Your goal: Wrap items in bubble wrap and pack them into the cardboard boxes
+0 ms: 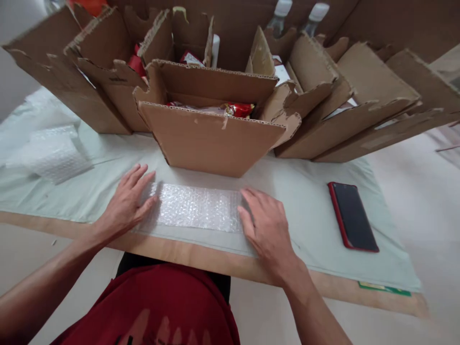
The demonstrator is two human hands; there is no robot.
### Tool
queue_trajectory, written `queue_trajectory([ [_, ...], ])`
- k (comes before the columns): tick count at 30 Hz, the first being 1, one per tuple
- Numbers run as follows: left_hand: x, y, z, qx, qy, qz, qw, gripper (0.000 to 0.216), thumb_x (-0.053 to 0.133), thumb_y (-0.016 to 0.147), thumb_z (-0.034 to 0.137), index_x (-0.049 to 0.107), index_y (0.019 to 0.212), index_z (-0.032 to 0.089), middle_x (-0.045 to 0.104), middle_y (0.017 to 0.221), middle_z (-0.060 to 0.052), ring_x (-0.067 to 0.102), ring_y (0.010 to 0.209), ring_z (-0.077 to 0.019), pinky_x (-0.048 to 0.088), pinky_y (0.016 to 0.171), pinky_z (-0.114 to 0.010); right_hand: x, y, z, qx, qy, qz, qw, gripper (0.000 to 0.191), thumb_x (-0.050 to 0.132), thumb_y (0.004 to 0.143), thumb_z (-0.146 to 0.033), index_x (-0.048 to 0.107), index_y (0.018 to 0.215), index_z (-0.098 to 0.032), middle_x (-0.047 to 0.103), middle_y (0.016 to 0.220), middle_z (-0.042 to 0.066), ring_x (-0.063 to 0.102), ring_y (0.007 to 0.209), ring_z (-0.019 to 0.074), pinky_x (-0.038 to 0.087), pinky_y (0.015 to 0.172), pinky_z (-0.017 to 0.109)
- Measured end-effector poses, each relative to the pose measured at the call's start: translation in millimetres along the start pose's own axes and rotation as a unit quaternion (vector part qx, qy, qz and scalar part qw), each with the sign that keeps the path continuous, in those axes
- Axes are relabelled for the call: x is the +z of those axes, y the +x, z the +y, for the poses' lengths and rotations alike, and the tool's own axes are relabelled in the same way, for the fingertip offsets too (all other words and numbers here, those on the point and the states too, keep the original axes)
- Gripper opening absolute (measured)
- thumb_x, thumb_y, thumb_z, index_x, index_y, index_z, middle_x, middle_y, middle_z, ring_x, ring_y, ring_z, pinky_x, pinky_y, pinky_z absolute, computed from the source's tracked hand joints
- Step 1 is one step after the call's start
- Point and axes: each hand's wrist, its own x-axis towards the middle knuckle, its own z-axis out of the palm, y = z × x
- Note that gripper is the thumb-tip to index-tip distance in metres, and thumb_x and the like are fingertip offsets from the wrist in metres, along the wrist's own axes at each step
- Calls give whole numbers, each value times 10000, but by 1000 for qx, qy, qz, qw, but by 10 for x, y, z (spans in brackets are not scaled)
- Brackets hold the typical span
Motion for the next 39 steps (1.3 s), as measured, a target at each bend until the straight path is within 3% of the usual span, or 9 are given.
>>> queue_trajectory([
  [4,27,25,20,-56,0,-19,998,274,638,883,319,661,1093,146,508,1525,-227,343,1519,-470,365,1184,-667,256,336,-21,2,28,-39,999,379,429,994,-397,710,1051,-149,700,1311,202,685,1114,386,529,887,550],
  [8,-131,-48,101,-71,-72,-28,995,90,572,858,201,618,935,197,694,1278,-157,643,1249,-349,532,1031,-533,78,248,-135,65,133,-64,987,282,504,948,-424,657,826,-221,776,1026,108,720,878,292,543,785,447],
  [12,-609,93,-64,-105,-79,-54,990,252,536,891,209,603,1133,219,755,969,-49,736,842,-247,584,773,-392,-156,93,-643,150,301,-140,931,300,556,950,-405,677,1164,-232,712,792,5,645,624,167,502,607,284],
  [19,-818,821,-367,-40,92,-24,995,594,697,854,191,526,1416,106,640,1381,-211,593,1291,-378,470,1086,-547,228,386,-1401,152,449,-280,835,563,500,977,-304,511,1540,-275,595,690,-44,575,607,139,487,656,280],
  [24,-578,-43,-235,73,-121,-19,990,559,673,946,385,512,1455,217,597,1470,-147,509,1417,-315,452,1160,-513,233,457,-1326,239,531,-328,744,421,576,983,-445,670,1322,-213,626,700,-23,574,584,139,493,603,281],
  [27,-426,-598,-15,100,-170,-58,979,869,778,836,572,410,1552,245,556,1514,-172,438,1476,-374,388,1202,-598,176,493,-1321,244,569,-332,712,385,588,997,-483,673,1265,-219,572,597,-54,636,621,162,521,675,303],
  [31,-168,-708,166,91,-159,48,982,551,622,953,204,472,1483,218,718,1221,-129,651,1191,-295,510,1054,-528,191,528,-1342,257,616,-321,672,414,542,1028,-513,618,1294,-205,730,743,11,580,530,129,477,565,276],
  [35,-59,-510,127,-61,-153,115,980,380,522,974,136,585,1345,189,690,864,-42,639,788,-202,549,748,-352,177,460,-1287,214,565,-173,778,397,542,1049,-431,539,1408,-262,765,952,33,667,643,150,528,560,279],
  [39,-59,-412,68,-113,-114,90,983,483,572,943,205,541,1423,159,632,811,-23,600,754,-208,528,727,-350,209,502,-1277,-42,337,-35,940,264,586,1009,-192,656,1257,-250,766,1109,60,716,981,214,586,860,375],
])
